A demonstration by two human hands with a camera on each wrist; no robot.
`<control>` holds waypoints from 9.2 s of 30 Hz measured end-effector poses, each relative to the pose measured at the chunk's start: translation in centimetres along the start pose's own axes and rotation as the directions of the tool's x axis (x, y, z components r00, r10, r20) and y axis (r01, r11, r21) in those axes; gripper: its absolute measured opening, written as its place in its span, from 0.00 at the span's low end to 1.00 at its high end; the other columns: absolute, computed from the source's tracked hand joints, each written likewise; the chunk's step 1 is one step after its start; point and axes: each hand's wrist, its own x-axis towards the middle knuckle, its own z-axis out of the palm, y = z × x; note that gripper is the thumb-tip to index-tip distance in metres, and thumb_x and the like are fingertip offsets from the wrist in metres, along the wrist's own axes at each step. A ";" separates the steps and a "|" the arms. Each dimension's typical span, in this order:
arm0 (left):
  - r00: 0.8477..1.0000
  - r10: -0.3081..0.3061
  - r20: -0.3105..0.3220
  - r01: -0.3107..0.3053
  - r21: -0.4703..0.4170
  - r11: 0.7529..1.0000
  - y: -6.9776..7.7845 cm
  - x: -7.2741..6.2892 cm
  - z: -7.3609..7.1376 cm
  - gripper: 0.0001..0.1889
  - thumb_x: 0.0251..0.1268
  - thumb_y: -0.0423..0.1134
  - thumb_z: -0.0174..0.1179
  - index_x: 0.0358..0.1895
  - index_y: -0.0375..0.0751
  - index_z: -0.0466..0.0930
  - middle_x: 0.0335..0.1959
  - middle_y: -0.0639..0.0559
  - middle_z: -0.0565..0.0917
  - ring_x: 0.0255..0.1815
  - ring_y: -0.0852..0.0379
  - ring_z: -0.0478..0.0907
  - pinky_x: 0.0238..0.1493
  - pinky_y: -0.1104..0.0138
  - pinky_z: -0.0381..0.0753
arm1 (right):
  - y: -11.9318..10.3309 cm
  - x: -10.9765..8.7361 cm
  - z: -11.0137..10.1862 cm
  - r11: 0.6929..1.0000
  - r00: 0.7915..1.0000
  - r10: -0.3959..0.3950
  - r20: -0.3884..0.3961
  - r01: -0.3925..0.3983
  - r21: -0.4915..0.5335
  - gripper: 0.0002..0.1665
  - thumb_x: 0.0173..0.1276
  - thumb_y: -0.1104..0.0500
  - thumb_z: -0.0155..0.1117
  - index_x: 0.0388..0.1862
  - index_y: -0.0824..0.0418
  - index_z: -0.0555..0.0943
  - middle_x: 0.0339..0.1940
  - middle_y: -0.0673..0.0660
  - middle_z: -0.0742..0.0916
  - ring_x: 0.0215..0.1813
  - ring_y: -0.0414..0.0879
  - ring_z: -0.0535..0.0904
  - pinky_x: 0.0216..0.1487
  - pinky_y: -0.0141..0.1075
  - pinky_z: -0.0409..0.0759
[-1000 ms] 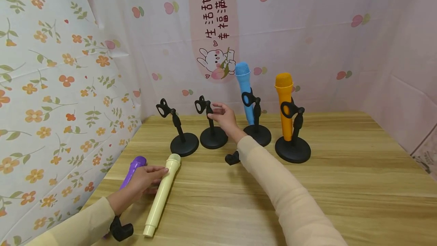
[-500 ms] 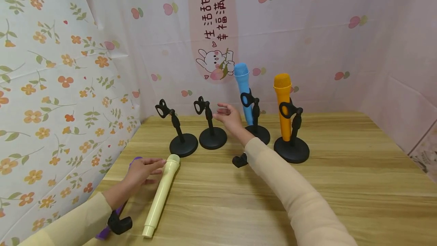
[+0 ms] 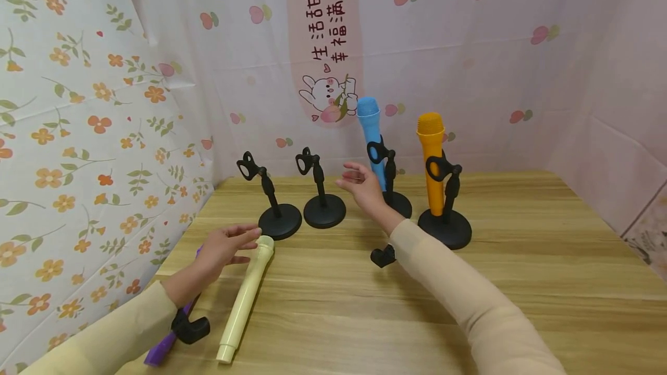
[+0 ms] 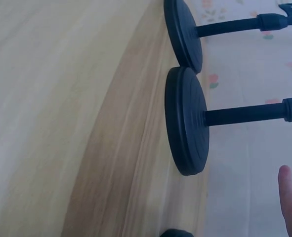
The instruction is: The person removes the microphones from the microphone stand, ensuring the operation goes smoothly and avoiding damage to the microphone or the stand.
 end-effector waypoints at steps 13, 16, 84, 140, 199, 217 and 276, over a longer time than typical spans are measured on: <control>0.995 0.084 0.052 -0.081 -0.061 0.995 2.7 0.8 2.6 0.25 0.61 0.46 0.68 0.58 0.37 0.79 0.52 0.44 0.82 0.47 0.47 0.82 0.40 0.58 0.84 | 0.6 -1.8 -2.2 1.000 1.000 -0.024 -0.013 0.024 -0.001 0.30 0.66 0.61 0.68 0.66 0.60 0.73 0.56 0.62 0.81 0.51 0.44 0.79 0.50 0.31 0.79; 0.993 0.100 0.065 -0.096 -0.064 0.993 3.4 0.8 3.4 0.23 0.62 0.46 0.68 0.57 0.39 0.80 0.50 0.46 0.83 0.47 0.46 0.82 0.41 0.56 0.84 | 0.6 -2.4 -2.7 1.000 1.000 -0.022 -0.021 0.023 0.004 0.30 0.66 0.61 0.68 0.66 0.60 0.72 0.57 0.65 0.80 0.50 0.42 0.79 0.50 0.31 0.79; 0.894 0.447 -0.023 -0.441 -0.211 0.872 13.0 11.2 19.9 0.31 0.59 0.53 0.69 0.65 0.47 0.74 0.58 0.50 0.79 0.56 0.56 0.75 0.55 0.63 0.77 | 3.8 -0.6 -6.6 0.988 0.899 0.100 -0.427 -0.040 0.146 0.32 0.68 0.53 0.66 0.69 0.52 0.70 0.64 0.58 0.74 0.64 0.51 0.69 0.68 0.43 0.66; 0.912 0.369 0.180 -0.269 -0.417 0.868 14.9 14.6 21.2 0.29 0.69 0.45 0.60 0.70 0.42 0.66 0.60 0.45 0.75 0.56 0.53 0.76 0.58 0.56 0.75 | 3.6 1.0 -6.8 0.975 0.928 0.039 -0.370 0.046 0.217 0.24 0.67 0.58 0.67 0.61 0.56 0.77 0.51 0.57 0.80 0.48 0.49 0.75 0.62 0.50 0.72; 0.897 0.420 0.140 -0.332 -0.415 0.847 14.2 10.0 17.4 0.24 0.62 0.42 0.68 0.60 0.41 0.76 0.50 0.47 0.81 0.49 0.52 0.81 0.48 0.55 0.82 | 0.8 -3.1 -6.2 0.966 0.977 0.090 -0.192 -0.038 0.258 0.24 0.69 0.60 0.65 0.63 0.57 0.74 0.46 0.52 0.78 0.48 0.45 0.76 0.61 0.51 0.70; 0.886 0.445 0.126 -0.355 -0.433 0.829 13.5 6.5 16.2 0.24 0.60 0.42 0.69 0.59 0.41 0.77 0.48 0.46 0.82 0.48 0.52 0.81 0.46 0.57 0.83 | -0.7 -6.1 -6.4 0.968 0.990 0.100 -0.098 -0.074 0.240 0.25 0.69 0.63 0.64 0.64 0.59 0.72 0.42 0.51 0.78 0.43 0.40 0.79 0.51 0.37 0.78; 0.893 0.446 0.066 -0.383 -0.411 0.827 10.2 -0.1 16.6 0.19 0.58 0.38 0.71 0.54 0.41 0.81 0.46 0.51 0.84 0.46 0.52 0.82 0.43 0.57 0.84 | -0.8 -12.8 -6.5 0.947 0.990 0.137 -0.038 -0.119 0.300 0.18 0.67 0.71 0.62 0.42 0.46 0.82 0.40 0.50 0.79 0.39 0.39 0.81 0.46 0.32 0.80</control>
